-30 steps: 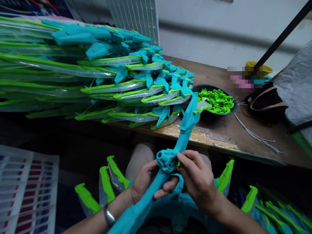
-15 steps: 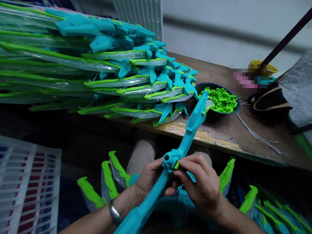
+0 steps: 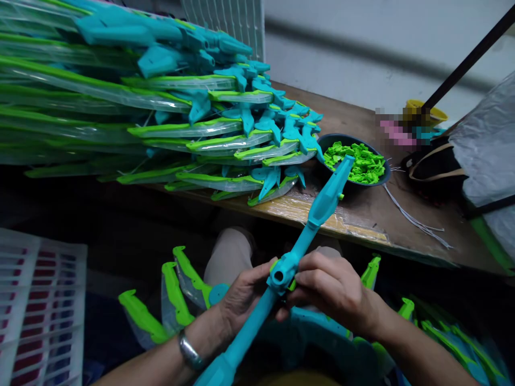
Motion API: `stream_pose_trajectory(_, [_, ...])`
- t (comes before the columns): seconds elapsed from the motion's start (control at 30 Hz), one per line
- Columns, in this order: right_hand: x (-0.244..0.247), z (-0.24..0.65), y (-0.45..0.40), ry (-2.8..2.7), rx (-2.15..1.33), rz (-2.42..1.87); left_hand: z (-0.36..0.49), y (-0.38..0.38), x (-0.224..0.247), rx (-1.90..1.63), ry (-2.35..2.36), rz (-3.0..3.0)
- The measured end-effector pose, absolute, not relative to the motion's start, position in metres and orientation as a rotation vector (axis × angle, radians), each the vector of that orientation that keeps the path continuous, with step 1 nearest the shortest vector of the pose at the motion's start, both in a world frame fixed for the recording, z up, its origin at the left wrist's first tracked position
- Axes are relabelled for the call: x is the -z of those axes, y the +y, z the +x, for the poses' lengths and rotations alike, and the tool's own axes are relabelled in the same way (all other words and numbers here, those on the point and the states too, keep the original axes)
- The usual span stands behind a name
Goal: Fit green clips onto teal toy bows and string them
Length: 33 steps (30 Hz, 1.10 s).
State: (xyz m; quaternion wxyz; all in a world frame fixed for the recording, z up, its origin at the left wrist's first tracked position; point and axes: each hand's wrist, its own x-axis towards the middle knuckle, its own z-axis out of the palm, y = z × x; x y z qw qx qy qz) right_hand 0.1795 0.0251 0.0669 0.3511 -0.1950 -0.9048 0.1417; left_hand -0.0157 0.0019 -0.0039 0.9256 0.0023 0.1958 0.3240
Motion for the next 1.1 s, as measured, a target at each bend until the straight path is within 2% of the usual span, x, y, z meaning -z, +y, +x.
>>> stream_pose_trajectory(0.1, [-0.076, 0.182, 0.029, -2.431, -0.342, -0.414, -0.016, -0.001, 0.008, -0.668, 0.387, 0.049])
stream_pose_trajectory(0.23, [-0.101, 0.179, 0.032, -2.672, -0.151, -0.545, -0.017, -0.001, 0.007, -0.621, 0.418, 0.188])
stream_pose_trajectory(0.4, [-0.118, 0.172, 0.027, -3.049, 0.015, -0.273, -0.020, -0.003, -0.001, -0.610, 0.456, 0.303])
stream_pose_trajectory(0.63, [-0.099, 0.184, 0.003, -2.943, 0.243, -0.152, -0.012, -0.022, -0.005, -0.600, 0.519, 0.300])
stream_pose_trajectory(0.87, [-0.085, 0.187, 0.001, -2.769, 0.203, -0.251, -0.010, -0.023, -0.004, -0.619, 0.631, 0.334])
stream_pose_trajectory(1.0, [-0.080, 0.190, -0.007, -2.698, 0.281, -0.372, -0.029, -0.008, -0.016, -0.567, 0.840, 0.627])
stream_pose_trajectory(1.1, [-0.084, 0.206, -0.019, -2.614, 0.288, -0.277, -0.048, 0.006, -0.020, -0.520, 0.910, 0.992])
